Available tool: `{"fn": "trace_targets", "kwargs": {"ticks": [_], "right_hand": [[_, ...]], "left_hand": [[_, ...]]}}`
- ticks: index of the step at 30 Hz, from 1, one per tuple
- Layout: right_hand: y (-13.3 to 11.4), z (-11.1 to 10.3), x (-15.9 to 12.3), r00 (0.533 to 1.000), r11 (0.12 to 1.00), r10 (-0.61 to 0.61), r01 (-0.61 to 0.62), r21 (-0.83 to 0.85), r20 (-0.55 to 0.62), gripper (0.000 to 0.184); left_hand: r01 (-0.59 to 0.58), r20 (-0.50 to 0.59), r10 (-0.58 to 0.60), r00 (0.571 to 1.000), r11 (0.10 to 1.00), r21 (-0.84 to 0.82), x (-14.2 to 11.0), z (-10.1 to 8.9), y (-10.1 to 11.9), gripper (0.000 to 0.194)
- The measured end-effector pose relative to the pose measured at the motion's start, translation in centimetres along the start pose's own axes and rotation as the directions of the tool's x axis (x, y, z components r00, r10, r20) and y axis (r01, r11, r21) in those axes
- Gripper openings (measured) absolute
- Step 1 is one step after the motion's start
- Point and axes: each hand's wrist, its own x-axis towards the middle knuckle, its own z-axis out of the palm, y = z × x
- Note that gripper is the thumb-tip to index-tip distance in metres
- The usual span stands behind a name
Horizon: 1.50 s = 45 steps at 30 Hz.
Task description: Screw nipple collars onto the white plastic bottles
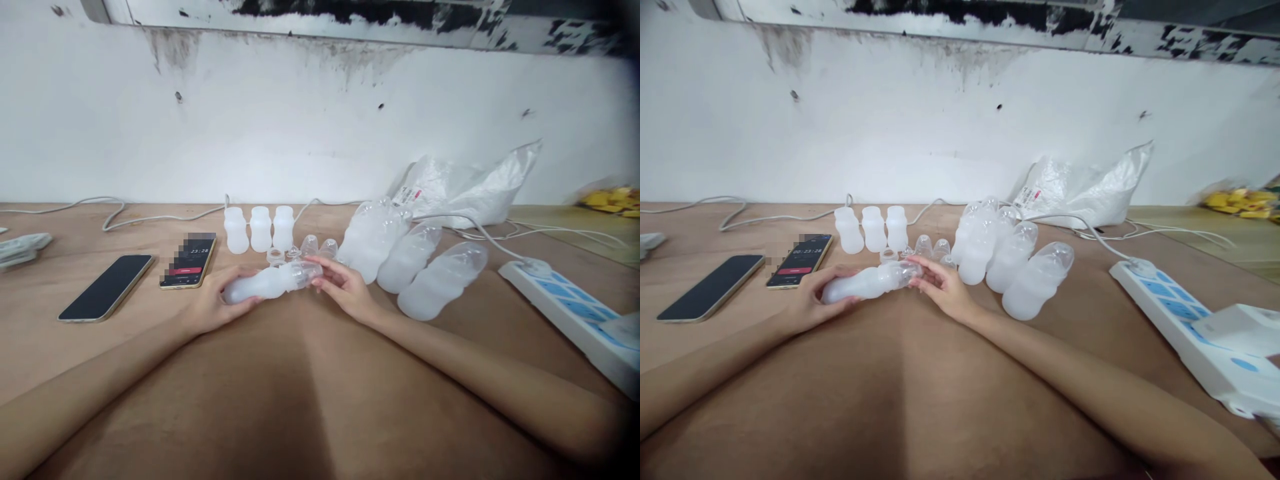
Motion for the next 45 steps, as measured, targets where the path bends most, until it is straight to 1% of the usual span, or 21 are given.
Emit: {"fn": "trace_targets", "kwargs": {"ticks": [2, 4, 7, 11, 18, 24, 27, 29, 35, 37, 40, 45], "right_hand": [[-0.04, 0.04, 0.03, 1.000, 0.999, 0.014, -0.014, 0.047, 0.003, 0.039], [0.00, 0.01, 0.01, 1.000, 0.998, 0.026, -0.026, 0.051, 0.010, 0.038], [0.15, -0.10, -0.08, 0.999, 1.000, 0.022, -0.022, 0.019, 0.026, 0.040], [0.14, -0.21, -0.10, 0.999, 0.999, -0.028, 0.029, -0.045, 0.025, 0.040], [-0.26, -0.25, -0.04, 0.998, 0.987, -0.037, 0.044, -0.158, 0.048, 0.037], [-0.29, -0.04, -0.39, 0.996, 0.969, -0.082, 0.086, -0.231, 0.027, 0.038], [-0.29, 0.04, -0.59, 0.992, 0.958, -0.117, 0.124, -0.260, 0.042, 0.038], [-0.21, 0.08, -0.67, 0.992, 0.962, -0.110, 0.121, -0.244, 0.058, 0.039], [0.02, 0.31, -0.73, 0.995, 0.995, -0.019, 0.029, -0.097, 0.102, 0.044], [-0.03, 0.39, -0.73, 0.993, 0.998, -0.006, 0.014, -0.068, 0.118, 0.044], [-0.09, 0.46, -0.72, 0.993, 0.999, -0.010, 0.016, -0.052, 0.118, 0.043], [-0.09, 0.47, -0.62, 0.995, 0.997, -0.012, 0.019, -0.077, 0.099, 0.044]], "left_hand": [[0.001, 0.015, -0.001, 1.000, 1.000, -0.005, 0.09, -0.09, 0.21, 0.030], [0.017, 0.028, -0.017, 0.999, 1.000, -0.004, 0.17, -0.21, 0.39, 0.031], [0.049, 0.032, -0.048, 0.998, 0.999, -0.019, 0.27, -0.34, 0.47, 0.032], [0.080, 0.022, -0.080, 0.997, 0.996, -0.030, 0.28, -0.36, 0.35, 0.033], [0.046, 0.033, -0.046, 0.998, 0.999, -0.010, 0.12, -0.50, 0.43, 0.032], [0.055, 0.059, -0.058, 0.997, 0.997, 0.051, 0.15, -0.31, 0.46, 0.031], [0.011, 0.065, -0.016, 0.998, 0.998, 0.068, 0.04, -0.10, 0.22, 0.032], [-0.021, 0.062, 0.017, 0.998, 0.997, 0.070, -0.07, -0.02, 0.06, 0.033], [-0.084, 0.055, 0.082, 0.995, 0.996, 0.031, -0.25, -0.10, -0.09, 0.031], [-0.091, 0.056, 0.090, 0.994, 0.996, 0.021, -0.27, -0.16, -0.08, 0.031], [-0.084, 0.054, 0.082, 0.995, 0.996, 0.030, -0.34, -0.16, 0.00, 0.031], [-0.093, 0.045, 0.089, 0.995, 0.992, 0.085, -0.27, -0.02, 0.26, 0.031]]}}
